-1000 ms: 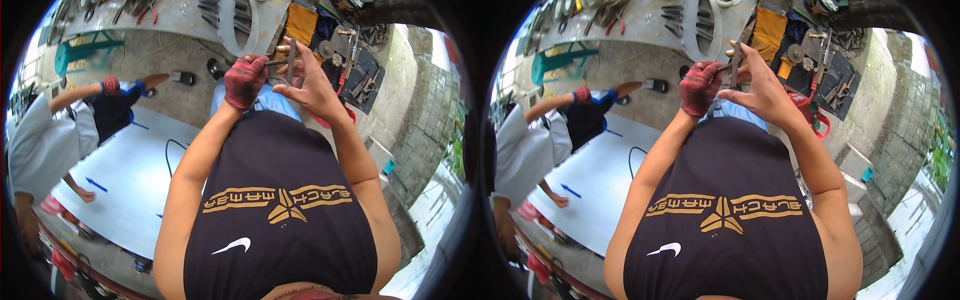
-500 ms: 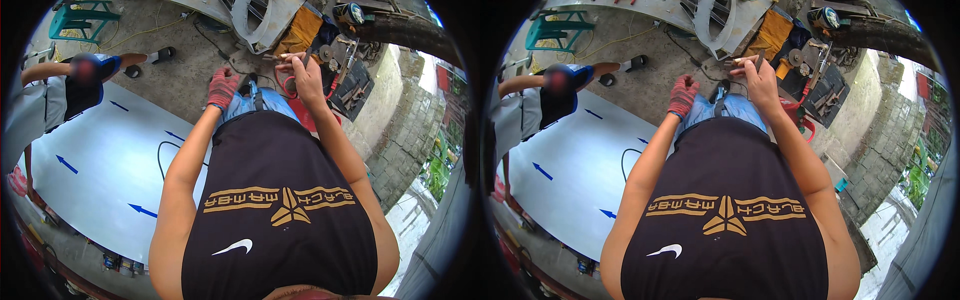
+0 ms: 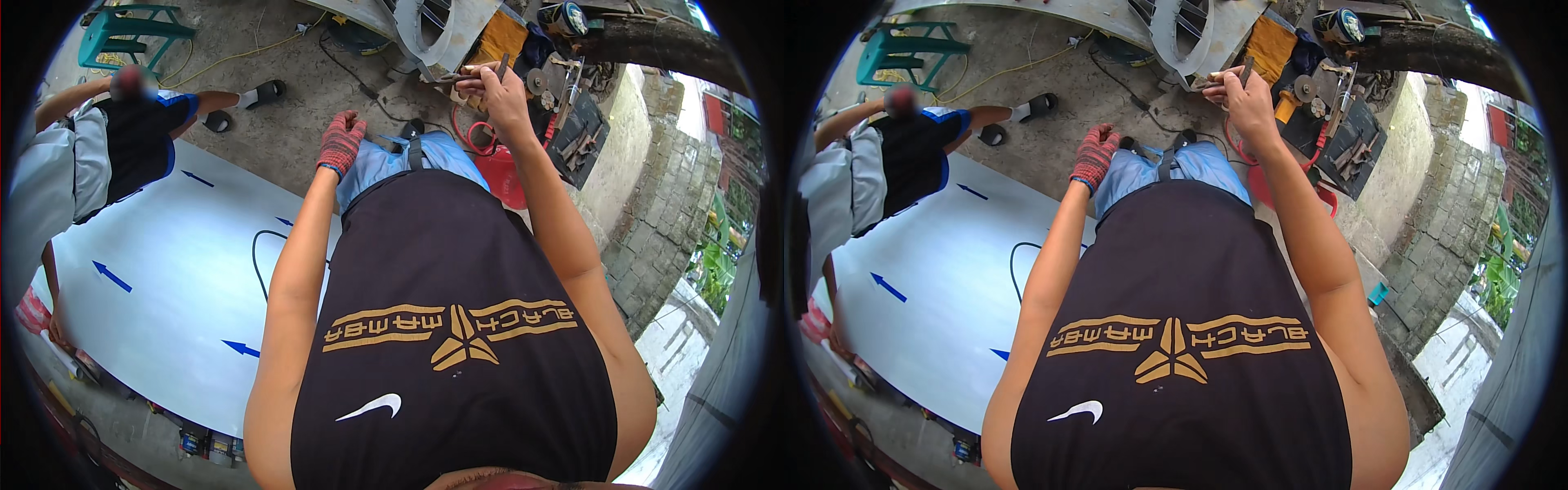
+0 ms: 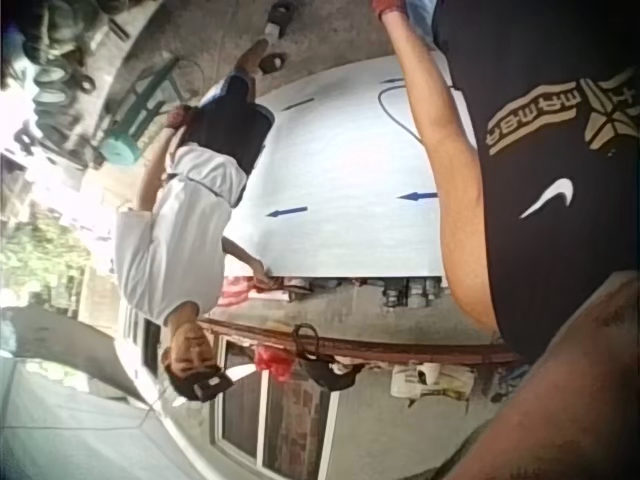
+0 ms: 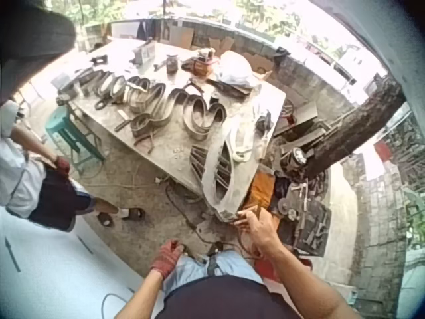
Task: Assembling and attaching metal side panels to a large sign letter using a hammer and pliers.
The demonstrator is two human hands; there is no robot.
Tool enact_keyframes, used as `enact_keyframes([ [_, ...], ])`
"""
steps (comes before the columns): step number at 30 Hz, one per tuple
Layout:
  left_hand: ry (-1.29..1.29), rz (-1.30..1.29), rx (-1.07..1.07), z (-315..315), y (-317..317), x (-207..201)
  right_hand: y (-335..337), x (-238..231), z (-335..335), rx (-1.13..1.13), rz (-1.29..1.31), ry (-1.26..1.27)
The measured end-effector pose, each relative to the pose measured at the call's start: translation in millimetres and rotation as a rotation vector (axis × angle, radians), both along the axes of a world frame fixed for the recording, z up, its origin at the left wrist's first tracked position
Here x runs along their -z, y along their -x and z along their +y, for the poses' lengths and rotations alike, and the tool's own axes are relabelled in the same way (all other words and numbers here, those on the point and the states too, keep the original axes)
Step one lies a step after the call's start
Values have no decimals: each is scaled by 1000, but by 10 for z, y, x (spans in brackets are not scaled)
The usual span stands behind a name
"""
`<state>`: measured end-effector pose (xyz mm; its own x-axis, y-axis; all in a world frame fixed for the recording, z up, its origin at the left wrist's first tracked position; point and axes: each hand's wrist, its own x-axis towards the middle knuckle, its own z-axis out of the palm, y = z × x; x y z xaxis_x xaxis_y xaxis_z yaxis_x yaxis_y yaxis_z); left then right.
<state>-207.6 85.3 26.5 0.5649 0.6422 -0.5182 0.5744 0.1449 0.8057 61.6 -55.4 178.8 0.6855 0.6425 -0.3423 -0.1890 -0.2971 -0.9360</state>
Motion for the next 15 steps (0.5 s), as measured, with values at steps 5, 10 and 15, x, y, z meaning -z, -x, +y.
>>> enact_keyframes([
  [5, 38, -18, -28, -15, 158, 179, 60, -4, 49, 8, 0, 22],
  [10, 53, -16, -8, -57, 205, 249, 87, -55, 71, -10, 53, 40],
  [15, 34, 20, 21, -66, 159, 140, 184, -64, 58, -16, -11, 11],
])
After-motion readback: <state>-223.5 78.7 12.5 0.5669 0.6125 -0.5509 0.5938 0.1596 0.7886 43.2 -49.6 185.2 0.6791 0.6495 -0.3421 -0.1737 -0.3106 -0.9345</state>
